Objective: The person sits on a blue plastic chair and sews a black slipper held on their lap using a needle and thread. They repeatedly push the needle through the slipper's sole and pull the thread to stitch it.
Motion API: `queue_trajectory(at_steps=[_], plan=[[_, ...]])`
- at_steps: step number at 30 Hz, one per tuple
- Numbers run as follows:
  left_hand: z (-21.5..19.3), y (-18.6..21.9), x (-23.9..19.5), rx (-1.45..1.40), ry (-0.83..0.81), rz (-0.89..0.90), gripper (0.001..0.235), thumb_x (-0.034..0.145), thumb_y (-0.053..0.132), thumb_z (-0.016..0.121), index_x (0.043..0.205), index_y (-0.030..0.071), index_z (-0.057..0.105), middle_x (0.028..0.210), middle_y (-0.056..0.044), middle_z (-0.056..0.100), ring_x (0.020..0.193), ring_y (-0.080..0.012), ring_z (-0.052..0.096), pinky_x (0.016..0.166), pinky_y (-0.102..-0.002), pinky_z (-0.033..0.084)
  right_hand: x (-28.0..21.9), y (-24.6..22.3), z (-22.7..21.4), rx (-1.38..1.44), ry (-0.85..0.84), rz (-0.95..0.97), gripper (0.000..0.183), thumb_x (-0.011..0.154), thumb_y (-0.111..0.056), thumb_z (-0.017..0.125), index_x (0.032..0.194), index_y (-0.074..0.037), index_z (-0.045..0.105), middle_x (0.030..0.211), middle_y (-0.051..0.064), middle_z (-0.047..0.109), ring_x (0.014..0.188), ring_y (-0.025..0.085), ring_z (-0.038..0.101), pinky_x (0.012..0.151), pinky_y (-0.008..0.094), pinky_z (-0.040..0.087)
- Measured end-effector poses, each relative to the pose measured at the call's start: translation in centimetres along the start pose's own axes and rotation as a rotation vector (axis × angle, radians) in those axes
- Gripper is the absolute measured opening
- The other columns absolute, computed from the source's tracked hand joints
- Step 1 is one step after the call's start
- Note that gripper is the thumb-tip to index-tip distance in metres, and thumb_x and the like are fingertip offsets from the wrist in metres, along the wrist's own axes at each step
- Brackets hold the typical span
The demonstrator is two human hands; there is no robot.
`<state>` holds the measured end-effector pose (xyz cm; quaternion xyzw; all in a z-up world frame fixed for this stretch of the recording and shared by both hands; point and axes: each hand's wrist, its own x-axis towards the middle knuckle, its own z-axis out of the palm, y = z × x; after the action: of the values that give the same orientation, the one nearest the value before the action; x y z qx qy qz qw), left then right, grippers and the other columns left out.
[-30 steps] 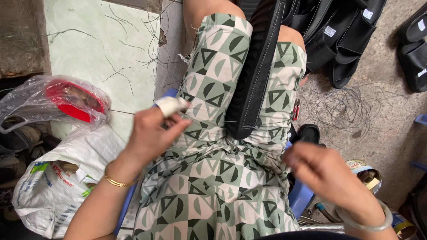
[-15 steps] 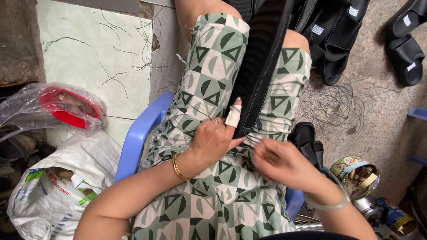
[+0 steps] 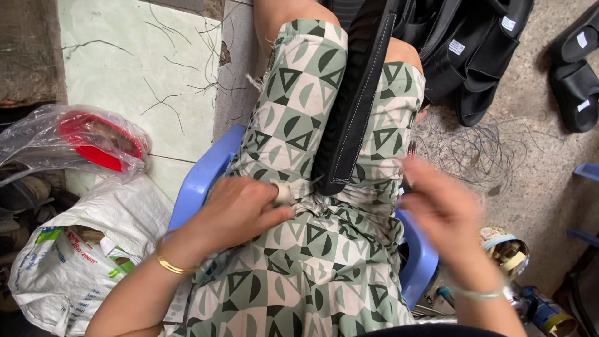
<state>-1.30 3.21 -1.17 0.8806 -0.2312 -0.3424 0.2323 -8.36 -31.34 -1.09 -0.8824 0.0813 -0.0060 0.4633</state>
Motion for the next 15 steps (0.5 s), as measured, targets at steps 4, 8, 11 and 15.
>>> queue_trajectory(at_steps=[4,8,11,15], plan=[[-1.7,1.1,4.0,-0.772,0.099,0.209,0.032,0.091,0.027,0.062,0.074,0.001,0.068,0.046,-0.007,0.054,0.038,-0.0169,0.049,0.042,-0.026,0.039,0.8,-2.3,4.7,-0.361,-0.433,-0.139,0.011,0.079,-0.022,0.077,0.083,-0.019,0.067,0.076,-0.008,0.064,0.068,0.014,0.066,0.058,0.026,0.050],[-2.5,1.3,13.1,-0.206,1.163,0.463,0.041,0.089,0.021,0.071,0.053,0.009,0.054,0.042,-0.002,0.041,0.035,-0.0223,0.047,0.036,-0.033,0.036,1.0,-1.2,4.4,-0.199,-0.367,-0.067,0.017,0.074,-0.031,0.082,0.067,-0.023,0.068,0.054,-0.010,0.055,0.046,0.011,0.054,0.045,0.023,0.040],[-6.4,2.5,18.5,-1.336,1.060,-0.024,0.033,0.079,0.023,0.049,0.050,0.009,0.056,0.047,-0.002,0.059,0.042,-0.0104,0.054,0.048,-0.025,0.047,1.5,-0.2,6.6,-0.005,-0.378,-0.319,0.037,0.093,-0.013,0.061,0.059,-0.011,0.045,0.049,-0.003,0.041,0.040,0.006,0.035,0.033,0.016,0.025],[-5.8,-1.9,22.3,-1.403,1.459,-0.235,0.028,0.069,0.003,0.041,0.059,0.020,0.021,0.052,0.008,0.021,0.051,-0.0072,0.019,0.045,-0.029,0.016,1.4,-1.4,8.0,-0.045,-0.276,-0.279,0.043,0.092,-0.007,0.057,0.061,-0.010,0.027,0.053,0.001,0.027,0.045,0.015,0.023,0.044,0.030,0.021]])
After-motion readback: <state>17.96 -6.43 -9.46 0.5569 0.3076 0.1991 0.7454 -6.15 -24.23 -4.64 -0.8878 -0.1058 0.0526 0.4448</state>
